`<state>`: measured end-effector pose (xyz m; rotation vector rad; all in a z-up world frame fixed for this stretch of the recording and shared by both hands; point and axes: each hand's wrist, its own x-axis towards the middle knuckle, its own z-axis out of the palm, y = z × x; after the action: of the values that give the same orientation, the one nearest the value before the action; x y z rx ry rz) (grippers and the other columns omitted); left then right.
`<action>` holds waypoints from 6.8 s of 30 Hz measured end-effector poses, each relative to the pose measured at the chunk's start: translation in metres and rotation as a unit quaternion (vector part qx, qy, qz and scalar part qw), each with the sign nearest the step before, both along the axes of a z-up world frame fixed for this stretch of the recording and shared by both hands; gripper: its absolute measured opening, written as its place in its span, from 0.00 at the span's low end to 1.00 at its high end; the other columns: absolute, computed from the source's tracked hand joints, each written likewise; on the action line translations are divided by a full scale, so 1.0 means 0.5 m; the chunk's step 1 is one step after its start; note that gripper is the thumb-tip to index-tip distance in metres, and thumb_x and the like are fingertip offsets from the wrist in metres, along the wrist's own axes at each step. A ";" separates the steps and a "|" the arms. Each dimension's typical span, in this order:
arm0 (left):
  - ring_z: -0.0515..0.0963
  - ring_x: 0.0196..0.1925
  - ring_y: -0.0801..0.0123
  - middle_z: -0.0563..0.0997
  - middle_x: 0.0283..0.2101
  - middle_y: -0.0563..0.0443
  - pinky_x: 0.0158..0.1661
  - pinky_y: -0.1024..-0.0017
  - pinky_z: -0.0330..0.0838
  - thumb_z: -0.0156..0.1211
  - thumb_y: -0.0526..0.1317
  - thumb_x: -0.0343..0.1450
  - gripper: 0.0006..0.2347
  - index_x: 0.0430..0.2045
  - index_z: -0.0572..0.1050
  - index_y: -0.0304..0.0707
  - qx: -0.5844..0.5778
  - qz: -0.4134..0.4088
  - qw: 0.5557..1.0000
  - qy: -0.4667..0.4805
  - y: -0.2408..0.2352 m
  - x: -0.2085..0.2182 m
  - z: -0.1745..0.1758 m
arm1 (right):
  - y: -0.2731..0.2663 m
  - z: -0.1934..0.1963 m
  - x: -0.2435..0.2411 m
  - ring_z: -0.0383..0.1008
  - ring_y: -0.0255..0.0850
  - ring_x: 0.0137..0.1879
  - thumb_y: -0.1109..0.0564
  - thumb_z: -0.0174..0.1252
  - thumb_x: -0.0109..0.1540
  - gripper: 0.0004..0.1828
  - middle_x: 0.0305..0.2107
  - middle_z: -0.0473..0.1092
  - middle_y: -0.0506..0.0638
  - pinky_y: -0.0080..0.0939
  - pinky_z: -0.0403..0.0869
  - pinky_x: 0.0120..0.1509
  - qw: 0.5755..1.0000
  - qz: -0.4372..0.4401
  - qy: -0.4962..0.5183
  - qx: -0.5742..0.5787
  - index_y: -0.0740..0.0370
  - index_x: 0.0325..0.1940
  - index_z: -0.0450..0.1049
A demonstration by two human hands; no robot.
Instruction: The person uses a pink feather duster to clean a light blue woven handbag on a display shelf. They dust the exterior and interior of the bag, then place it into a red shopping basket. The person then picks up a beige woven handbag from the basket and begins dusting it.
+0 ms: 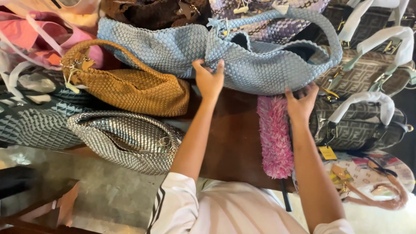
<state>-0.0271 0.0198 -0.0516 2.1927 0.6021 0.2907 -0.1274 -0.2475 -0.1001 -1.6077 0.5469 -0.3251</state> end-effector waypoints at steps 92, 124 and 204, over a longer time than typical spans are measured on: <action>0.82 0.43 0.41 0.79 0.31 0.36 0.43 0.52 0.74 0.55 0.59 0.71 0.17 0.35 0.78 0.48 -0.255 0.497 0.829 -0.004 -0.543 -1.329 0.056 | 0.123 -0.029 -0.819 0.74 0.43 0.51 0.52 0.78 0.61 0.45 0.52 0.68 0.59 0.47 0.79 0.50 0.683 0.717 0.054 0.130 0.50 0.69 0.50; 0.85 0.38 0.59 0.85 0.33 0.48 0.38 0.65 0.80 0.69 0.41 0.68 0.05 0.33 0.83 0.45 0.050 0.687 0.690 -0.223 -0.342 -1.460 0.199 | 0.344 0.275 -0.691 0.58 0.33 0.15 0.51 0.64 0.70 0.25 0.13 0.52 0.40 0.33 0.66 0.24 0.543 0.774 0.069 0.319 0.54 0.27 0.58; 0.82 0.21 0.71 0.81 0.24 0.49 0.18 0.80 0.79 0.67 0.26 0.63 0.05 0.26 0.76 0.31 0.428 0.667 0.538 -0.287 -0.198 -1.508 0.449 | 0.937 0.697 -0.731 0.51 0.25 0.23 0.64 0.62 0.67 0.19 0.23 0.56 0.38 0.26 0.54 0.25 0.333 0.896 0.047 0.289 0.49 0.31 0.60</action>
<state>-0.7810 -0.0794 0.1728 1.5879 1.9018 2.4180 -0.4930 0.2210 0.2484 -0.6433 -1.1466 1.5142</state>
